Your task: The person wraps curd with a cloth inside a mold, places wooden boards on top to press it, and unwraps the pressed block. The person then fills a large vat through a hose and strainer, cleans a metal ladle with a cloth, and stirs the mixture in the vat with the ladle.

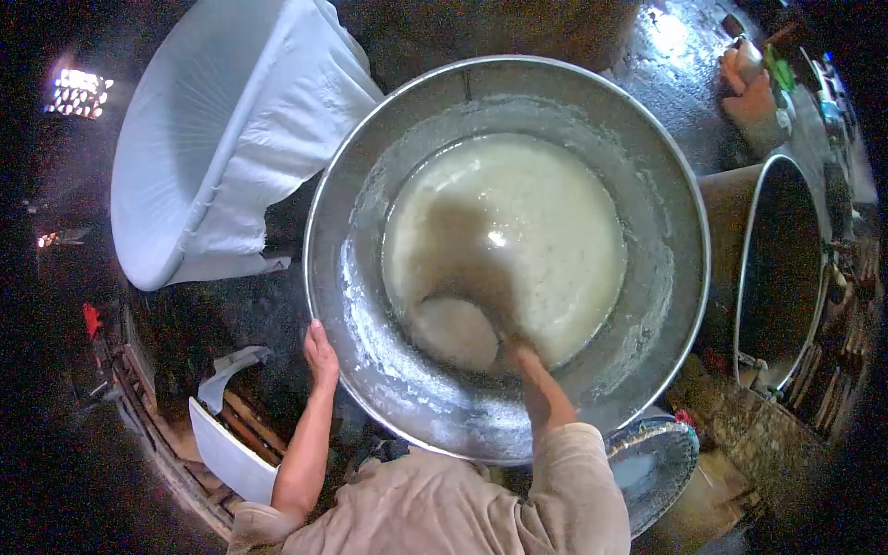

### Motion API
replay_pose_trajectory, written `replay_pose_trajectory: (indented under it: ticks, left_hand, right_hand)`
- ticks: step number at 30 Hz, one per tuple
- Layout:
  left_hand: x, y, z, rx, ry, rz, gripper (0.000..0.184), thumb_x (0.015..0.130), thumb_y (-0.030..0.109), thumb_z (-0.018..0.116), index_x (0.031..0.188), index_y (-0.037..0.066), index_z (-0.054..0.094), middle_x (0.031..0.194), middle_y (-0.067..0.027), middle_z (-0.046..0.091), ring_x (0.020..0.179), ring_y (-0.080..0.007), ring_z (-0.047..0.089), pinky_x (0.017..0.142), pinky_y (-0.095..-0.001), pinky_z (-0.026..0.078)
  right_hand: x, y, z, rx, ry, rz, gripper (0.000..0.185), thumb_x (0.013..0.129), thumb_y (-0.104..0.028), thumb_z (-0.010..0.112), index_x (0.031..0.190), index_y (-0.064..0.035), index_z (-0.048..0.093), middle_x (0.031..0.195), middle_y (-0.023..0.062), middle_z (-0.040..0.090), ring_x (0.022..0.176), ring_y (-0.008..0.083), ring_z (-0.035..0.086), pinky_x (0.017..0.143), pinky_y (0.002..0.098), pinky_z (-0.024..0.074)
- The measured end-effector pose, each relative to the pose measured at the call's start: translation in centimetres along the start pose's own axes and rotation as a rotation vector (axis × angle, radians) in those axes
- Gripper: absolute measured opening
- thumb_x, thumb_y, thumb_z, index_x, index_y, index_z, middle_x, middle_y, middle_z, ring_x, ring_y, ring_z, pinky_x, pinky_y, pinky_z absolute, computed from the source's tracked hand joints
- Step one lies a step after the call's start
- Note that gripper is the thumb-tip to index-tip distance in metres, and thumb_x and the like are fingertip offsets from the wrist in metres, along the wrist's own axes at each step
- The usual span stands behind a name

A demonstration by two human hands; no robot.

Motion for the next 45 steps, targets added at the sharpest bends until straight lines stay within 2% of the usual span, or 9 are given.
replay_pose_trajectory:
  ticks: [3, 14, 21, 28, 30, 32, 42, 44, 45]
  left_hand:
    - [-0.2, 0.9, -0.2, 0.004, -0.003, 0.025, 0.055, 0.096, 0.043, 0.032, 0.096, -0.006, 0.057, 0.092, -0.0299, 0.059, 0.089, -0.0461, 0.055, 0.076, -0.0477, 0.041]
    - [-0.6, 1.2, -0.7, -0.010, 0.015, 0.130, 0.054, 0.095, 0.044, 0.031, 0.092, -0.003, 0.057, 0.090, -0.0292, 0.060, 0.087, -0.0477, 0.056, 0.075, -0.0518, 0.043]
    - [-0.8, 1.1, -0.8, 0.120, -0.064, 0.041, 0.053, 0.095, 0.046, 0.029, 0.099, 0.001, 0.057, 0.092, -0.0279, 0.061, 0.088, -0.0458, 0.057, 0.075, -0.0528, 0.043]
    - [-0.2, 0.2, 0.0, 0.137, 0.023, 0.075, 0.056, 0.095, 0.045, 0.030, 0.098, -0.003, 0.057, 0.089, -0.0282, 0.062, 0.085, -0.0466, 0.058, 0.075, -0.0530, 0.044]
    - [-0.3, 0.6, -0.3, 0.157, 0.006, 0.061, 0.056, 0.095, 0.045, 0.030, 0.097, -0.004, 0.057, 0.089, -0.0285, 0.062, 0.084, -0.0470, 0.058, 0.075, -0.0531, 0.044]
    - [-0.3, 1.3, -0.5, 0.152, 0.030, 0.085, 0.055, 0.095, 0.044, 0.030, 0.097, -0.004, 0.058, 0.089, -0.0289, 0.061, 0.083, -0.0474, 0.057, 0.074, -0.0536, 0.044]
    - [-0.5, 2.3, -0.7, 0.149, 0.039, 0.035, 0.049, 0.096, 0.038, 0.034, 0.090, -0.007, 0.055, 0.085, -0.0310, 0.058, 0.084, -0.0484, 0.054, 0.072, -0.0514, 0.041]
    - [-0.4, 2.3, -0.7, 0.153, 0.043, 0.032, 0.048, 0.096, 0.037, 0.035, 0.089, -0.006, 0.055, 0.084, -0.0309, 0.058, 0.083, -0.0486, 0.054, 0.071, -0.0513, 0.040]
    - [-0.4, 2.5, -0.7, 0.142, 0.025, 0.044, 0.048, 0.096, 0.037, 0.035, 0.087, -0.006, 0.054, 0.082, -0.0303, 0.058, 0.082, -0.0485, 0.054, 0.069, -0.0509, 0.040]
  right_hand:
    - [-2.2, -5.3, 3.3, -0.677, -0.071, 0.074, 0.039, 0.068, -0.021, 0.063, 0.098, 0.0026, 0.053, 0.090, 0.0200, 0.063, 0.081, 0.0347, 0.062, 0.070, 0.0436, 0.0501]
    - [-12.1, -14.5, 8.7, -0.419, 0.432, 0.090, 0.043, 0.068, -0.008, 0.060, 0.101, 0.0099, 0.039, 0.086, 0.0281, 0.061, 0.080, 0.0439, 0.061, 0.072, 0.0504, 0.0493]
    - [-13.1, -11.5, -1.2, -0.114, 0.771, -0.120, 0.047, 0.069, -0.016, 0.067, 0.109, -0.0011, 0.047, 0.091, 0.0279, 0.059, 0.086, 0.0456, 0.057, 0.074, 0.0486, 0.0471]
    - [-13.0, -9.3, -11.7, 0.125, 0.823, 0.365, 0.029, 0.075, -0.014, 0.060, 0.100, -0.0001, 0.054, 0.081, 0.0195, 0.064, 0.059, 0.0292, 0.064, 0.044, 0.0391, 0.0518]
    - [-12.7, -8.9, -12.2, 0.110, 0.928, 0.377, 0.025, 0.075, -0.013, 0.059, 0.095, 0.0015, 0.055, 0.079, 0.0189, 0.064, 0.060, 0.0298, 0.064, 0.046, 0.0412, 0.0517]
    - [-11.8, -7.0, -12.5, -0.009, 0.973, 0.466, 0.029, 0.071, -0.014, 0.062, 0.094, 0.0030, 0.057, 0.089, 0.0252, 0.063, 0.087, 0.0395, 0.062, 0.075, 0.0430, 0.0494]
    - [-2.9, 1.8, -2.4, 0.330, 0.560, 0.571, 0.026, 0.069, -0.014, 0.061, 0.092, -0.0013, 0.060, 0.088, 0.0183, 0.065, 0.085, 0.0364, 0.064, 0.069, 0.0413, 0.0506]
    - [-2.8, -1.0, -0.8, 0.418, 0.351, 0.579, 0.013, 0.075, -0.010, 0.055, 0.064, -0.0044, 0.050, 0.047, 0.0070, 0.048, 0.035, 0.0192, 0.046, 0.032, 0.0339, 0.0348]
    - [-1.8, -0.8, 0.5, 0.478, 0.276, 0.557, 0.013, 0.074, -0.007, 0.055, 0.062, -0.0040, 0.049, 0.047, 0.0072, 0.047, 0.035, 0.0191, 0.045, 0.030, 0.0326, 0.0327]
Point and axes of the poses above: each hand's wrist, its own x-axis towards the middle knuckle, its own z-axis out of the palm, y = z × x, the point moved 7 cm from there along x, towards the middle knuckle
